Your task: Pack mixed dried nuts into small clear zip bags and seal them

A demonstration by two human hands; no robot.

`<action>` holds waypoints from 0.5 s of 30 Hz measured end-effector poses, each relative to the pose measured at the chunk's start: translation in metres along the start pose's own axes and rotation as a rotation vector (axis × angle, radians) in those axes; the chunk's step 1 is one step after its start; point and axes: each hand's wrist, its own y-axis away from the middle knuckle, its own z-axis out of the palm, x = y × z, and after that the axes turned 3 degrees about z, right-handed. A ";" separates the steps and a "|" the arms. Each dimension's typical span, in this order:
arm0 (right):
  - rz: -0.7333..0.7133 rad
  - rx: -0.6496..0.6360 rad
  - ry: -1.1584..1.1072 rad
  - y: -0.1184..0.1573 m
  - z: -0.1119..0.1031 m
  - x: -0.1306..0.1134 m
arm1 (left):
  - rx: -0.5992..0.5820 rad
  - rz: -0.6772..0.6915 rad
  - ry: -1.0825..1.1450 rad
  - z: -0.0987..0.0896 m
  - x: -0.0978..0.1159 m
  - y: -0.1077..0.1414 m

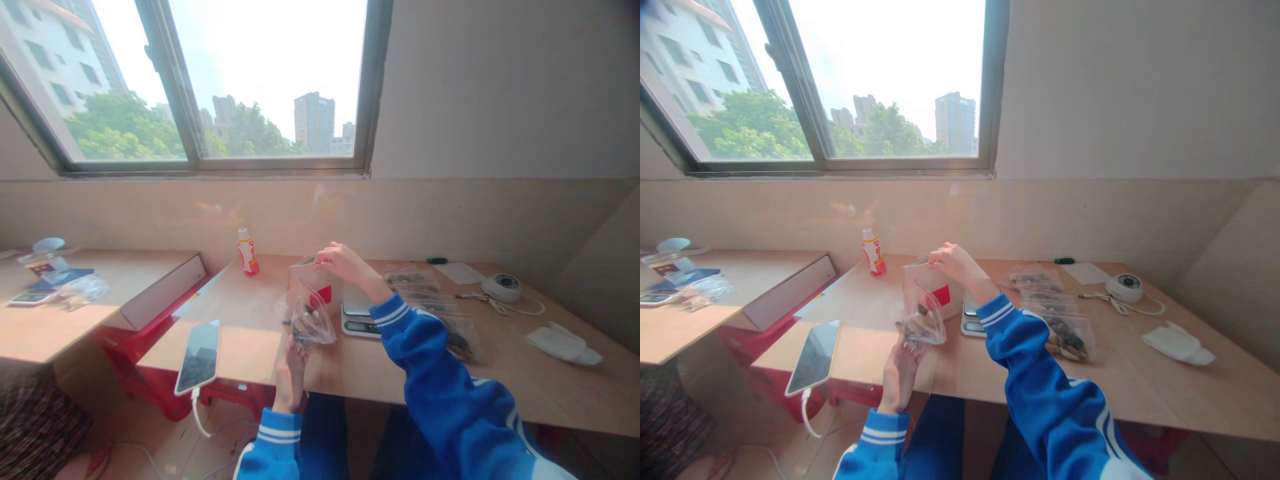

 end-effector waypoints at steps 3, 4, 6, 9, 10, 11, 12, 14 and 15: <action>-0.047 0.111 -0.076 0.008 -0.002 -0.010 | -0.062 0.022 0.017 0.003 -0.002 0.003; -0.049 0.175 -0.114 0.012 -0.003 -0.015 | -0.081 0.025 0.016 0.004 -0.002 0.004; -0.011 0.264 -0.205 0.021 -0.005 -0.026 | -0.102 0.024 0.016 0.007 -0.003 0.006; 0.089 0.170 -0.350 0.035 -0.010 -0.037 | -0.112 0.038 0.033 0.009 -0.004 0.008; 0.116 0.100 -0.382 0.039 -0.010 -0.038 | -0.111 0.042 0.042 0.010 -0.005 0.008; 0.130 0.021 -0.405 0.044 -0.009 -0.038 | -0.109 0.046 0.053 0.010 -0.006 0.008; 0.132 -0.057 -0.424 0.048 -0.007 -0.036 | -0.108 0.048 0.064 0.009 -0.008 0.007; 0.116 -0.193 -0.459 0.055 0.002 -0.032 | -0.101 0.044 0.081 0.008 -0.011 0.006; 0.106 -0.241 -0.475 0.058 0.007 -0.030 | -0.091 0.042 0.082 0.007 -0.012 0.005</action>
